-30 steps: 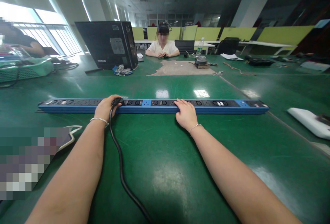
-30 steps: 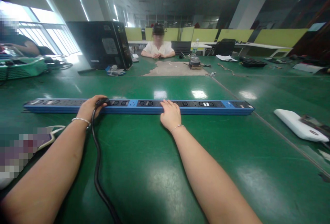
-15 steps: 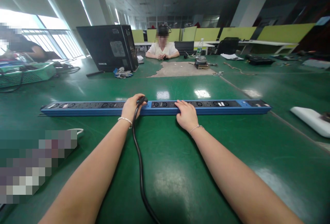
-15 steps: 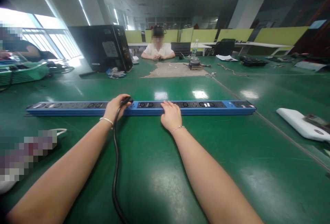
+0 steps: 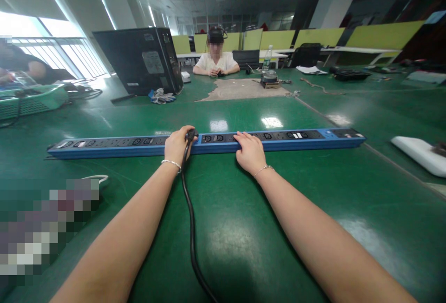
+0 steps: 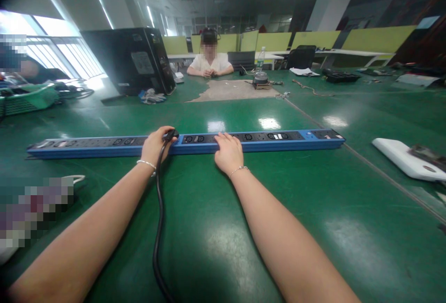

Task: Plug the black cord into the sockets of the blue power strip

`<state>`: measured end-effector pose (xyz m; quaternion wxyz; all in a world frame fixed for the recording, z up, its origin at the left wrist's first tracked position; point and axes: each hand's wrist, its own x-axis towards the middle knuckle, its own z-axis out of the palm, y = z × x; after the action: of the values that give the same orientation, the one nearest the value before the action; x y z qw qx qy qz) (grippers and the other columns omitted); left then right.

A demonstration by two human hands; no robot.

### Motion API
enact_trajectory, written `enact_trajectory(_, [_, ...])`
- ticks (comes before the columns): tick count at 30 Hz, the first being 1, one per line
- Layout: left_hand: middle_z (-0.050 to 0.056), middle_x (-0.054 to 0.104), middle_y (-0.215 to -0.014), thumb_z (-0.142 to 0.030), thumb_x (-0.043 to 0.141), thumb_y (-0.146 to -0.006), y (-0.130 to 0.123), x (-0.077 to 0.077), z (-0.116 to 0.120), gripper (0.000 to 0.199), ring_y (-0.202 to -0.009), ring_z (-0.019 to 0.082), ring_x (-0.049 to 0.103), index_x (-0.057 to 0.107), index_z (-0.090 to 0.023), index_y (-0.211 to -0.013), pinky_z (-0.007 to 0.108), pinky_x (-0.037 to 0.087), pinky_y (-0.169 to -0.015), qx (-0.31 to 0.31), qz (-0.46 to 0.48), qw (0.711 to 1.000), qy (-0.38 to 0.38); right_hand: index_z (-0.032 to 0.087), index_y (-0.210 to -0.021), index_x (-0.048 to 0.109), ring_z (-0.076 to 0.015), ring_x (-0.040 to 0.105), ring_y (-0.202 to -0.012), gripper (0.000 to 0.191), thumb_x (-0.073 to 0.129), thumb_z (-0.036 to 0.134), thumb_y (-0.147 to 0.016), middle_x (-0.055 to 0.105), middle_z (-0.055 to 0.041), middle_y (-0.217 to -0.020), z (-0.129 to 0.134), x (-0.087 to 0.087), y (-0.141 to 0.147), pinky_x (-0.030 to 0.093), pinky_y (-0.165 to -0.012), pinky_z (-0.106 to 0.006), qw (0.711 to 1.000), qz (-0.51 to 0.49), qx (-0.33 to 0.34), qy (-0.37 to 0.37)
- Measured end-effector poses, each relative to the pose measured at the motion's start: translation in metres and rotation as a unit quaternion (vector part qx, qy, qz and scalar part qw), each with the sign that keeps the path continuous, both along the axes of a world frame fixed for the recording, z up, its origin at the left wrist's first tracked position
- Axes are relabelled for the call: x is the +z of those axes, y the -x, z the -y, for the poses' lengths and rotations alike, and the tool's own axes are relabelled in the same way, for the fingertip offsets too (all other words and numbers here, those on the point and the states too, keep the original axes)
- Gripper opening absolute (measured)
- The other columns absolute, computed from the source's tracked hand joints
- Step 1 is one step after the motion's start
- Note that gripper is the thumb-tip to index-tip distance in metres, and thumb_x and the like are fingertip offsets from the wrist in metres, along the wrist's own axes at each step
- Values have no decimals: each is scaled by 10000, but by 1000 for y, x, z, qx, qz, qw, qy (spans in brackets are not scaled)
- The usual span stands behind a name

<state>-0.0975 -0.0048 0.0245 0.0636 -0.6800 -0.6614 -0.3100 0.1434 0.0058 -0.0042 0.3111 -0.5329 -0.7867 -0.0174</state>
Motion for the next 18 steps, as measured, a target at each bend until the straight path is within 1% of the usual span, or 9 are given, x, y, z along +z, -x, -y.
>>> enact_trajectory(3, [65, 682, -1004, -386, 527, -835, -2, 0, 1, 353, -956, 243, 607, 575, -258, -1160, 338, 452, -815, 5, -16, 1000, 12, 149, -1202, 605, -217, 445, -1258, 518, 463, 82, -708, 546, -72, -1330, 0, 0, 0, 275, -1086, -423, 1000, -2, 0, 0])
enact_trajectory(8, [66, 681, -1011, -420, 517, -843, 1, -1, -1, 340, -954, 235, 608, 585, -277, -1144, 340, 445, -825, -10, -63, 998, 25, 153, -1199, 606, -214, 447, -1256, 516, 462, 83, -708, 548, -69, -1328, 0, 0, 0, 278, -1082, -417, 1000, -1, -1, -1])
enact_trajectory(15, [56, 687, -961, -458, 488, -852, 3, -5, 1, 347, -898, 235, 622, 562, -292, -1148, 345, 450, -777, -10, -60, 998, 33, 136, -1225, 584, -212, 433, -1269, 532, 447, 86, -714, 527, -78, -1349, 1, 1, 0, 273, -1084, -404, 1000, 10, -3, -2])
enact_trajectory(16, [58, 687, -955, -452, 487, -853, 2, -5, 1, 345, -893, 237, 624, 559, -285, -1146, 349, 450, -776, -11, -55, 998, 33, 130, -1241, 571, -217, 420, -1280, 541, 446, 88, -715, 514, -82, -1362, 1, 1, -1, 270, -1085, -407, 1000, 8, -14, -6])
enact_trajectory(18, [61, 686, -941, -426, 496, -850, 1, -7, 2, 331, -893, 243, 626, 561, -267, -1132, 361, 451, -789, -13, -39, 999, 28, 118, -1269, 545, -235, 388, -1303, 557, 450, 96, -720, 489, -94, -1383, -1, -1, -4, 253, -1088, -432, 998, -1, -59, -12])
